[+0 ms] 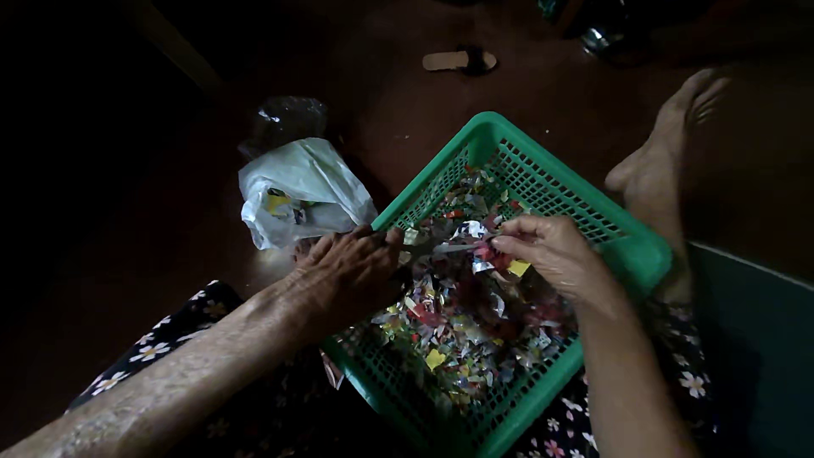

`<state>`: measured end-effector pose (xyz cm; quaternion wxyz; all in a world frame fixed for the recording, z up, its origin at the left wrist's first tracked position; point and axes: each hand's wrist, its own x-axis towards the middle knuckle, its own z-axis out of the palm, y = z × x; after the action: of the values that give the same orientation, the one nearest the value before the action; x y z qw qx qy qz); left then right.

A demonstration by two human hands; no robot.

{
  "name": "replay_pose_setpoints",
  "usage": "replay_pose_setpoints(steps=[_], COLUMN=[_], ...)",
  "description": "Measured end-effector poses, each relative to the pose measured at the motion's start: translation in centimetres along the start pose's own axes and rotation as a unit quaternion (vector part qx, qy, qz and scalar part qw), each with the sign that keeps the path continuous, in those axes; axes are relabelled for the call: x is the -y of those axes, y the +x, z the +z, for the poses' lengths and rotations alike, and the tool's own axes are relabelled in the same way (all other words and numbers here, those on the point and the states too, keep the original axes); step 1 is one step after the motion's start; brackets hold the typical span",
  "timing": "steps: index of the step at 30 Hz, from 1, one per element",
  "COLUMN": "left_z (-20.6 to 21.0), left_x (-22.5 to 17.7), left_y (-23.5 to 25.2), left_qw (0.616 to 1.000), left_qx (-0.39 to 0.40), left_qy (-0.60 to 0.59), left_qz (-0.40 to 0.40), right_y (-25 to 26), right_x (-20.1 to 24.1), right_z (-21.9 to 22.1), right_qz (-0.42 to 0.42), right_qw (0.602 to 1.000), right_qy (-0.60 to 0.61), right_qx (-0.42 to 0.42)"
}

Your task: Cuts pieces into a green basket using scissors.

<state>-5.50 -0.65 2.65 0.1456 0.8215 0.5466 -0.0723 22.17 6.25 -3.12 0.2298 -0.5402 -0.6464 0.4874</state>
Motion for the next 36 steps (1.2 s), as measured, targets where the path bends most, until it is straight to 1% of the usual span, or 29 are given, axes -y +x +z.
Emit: replay_pose_setpoints(steps=[2,6,7,8,10,12,15,17,21,23,25,31,36], left_z=[0.5,1.0,1.2,1.3,0.8,0.4,0.6,0.9,1.0,0.9,0.5,0.8,0.9], left_x=[0.1,0.4,0.6,0.8,1.1,1.6,1.8,1.3,0.9,1.0,1.0,1.7,1.6], left_y=[0.3,0.9,0.9,0.9,0.8,0.6,0.7,0.9,1.1,1.2,1.1,0.6,0.3], left_qw=[1.0,1.0,0.999,0.999,0.998,0.996,0.992,0.992,0.995,0.994,0.994,0.994,0.996], left_qx=[-0.007,-0.019,-0.032,-0.038,-0.025,-0.025,-0.064,-0.071,-0.065,-0.071,-0.057,-0.042,-0.037], left_qy=[-0.007,-0.003,-0.003,-0.011,-0.052,-0.082,-0.089,-0.08,-0.064,-0.072,-0.085,-0.102,-0.073], left_qz=[0.01,0.011,0.02,0.025,0.019,0.017,0.055,0.065,0.052,0.052,0.046,0.027,0.039], right_y=[-0.2,-0.1,-0.1,-0.1,-0.1,-0.1,-0.1,-0.2,-0.2,-0.1,-0.1,-0.1,-0.1], right_x=[0.5,0.5,0.4,0.4,0.4,0.4,0.3,0.5,0.5,0.5,0.5,0.3,0.3], right_z=[0.7,1.5,1.4,1.3,1.0,0.9,1.4,1.8,2.3,2.3,2.3,2.3,2.8], right_qz=[0.002,0.007,0.007,0.004,-0.006,-0.01,-0.027,-0.027,-0.014,-0.013,-0.02,-0.046,-0.057], right_qw=[0.998,0.996,0.995,0.994,0.992,0.991,0.991,0.992,0.991,0.99,0.989,0.992,0.989], right_qy=[0.055,0.08,0.091,0.105,0.125,0.127,0.118,0.115,0.126,0.134,0.135,0.09,0.123], right_qx=[0.001,-0.027,-0.03,-0.032,-0.032,-0.039,-0.052,-0.044,-0.043,-0.049,-0.056,-0.081,-0.061])
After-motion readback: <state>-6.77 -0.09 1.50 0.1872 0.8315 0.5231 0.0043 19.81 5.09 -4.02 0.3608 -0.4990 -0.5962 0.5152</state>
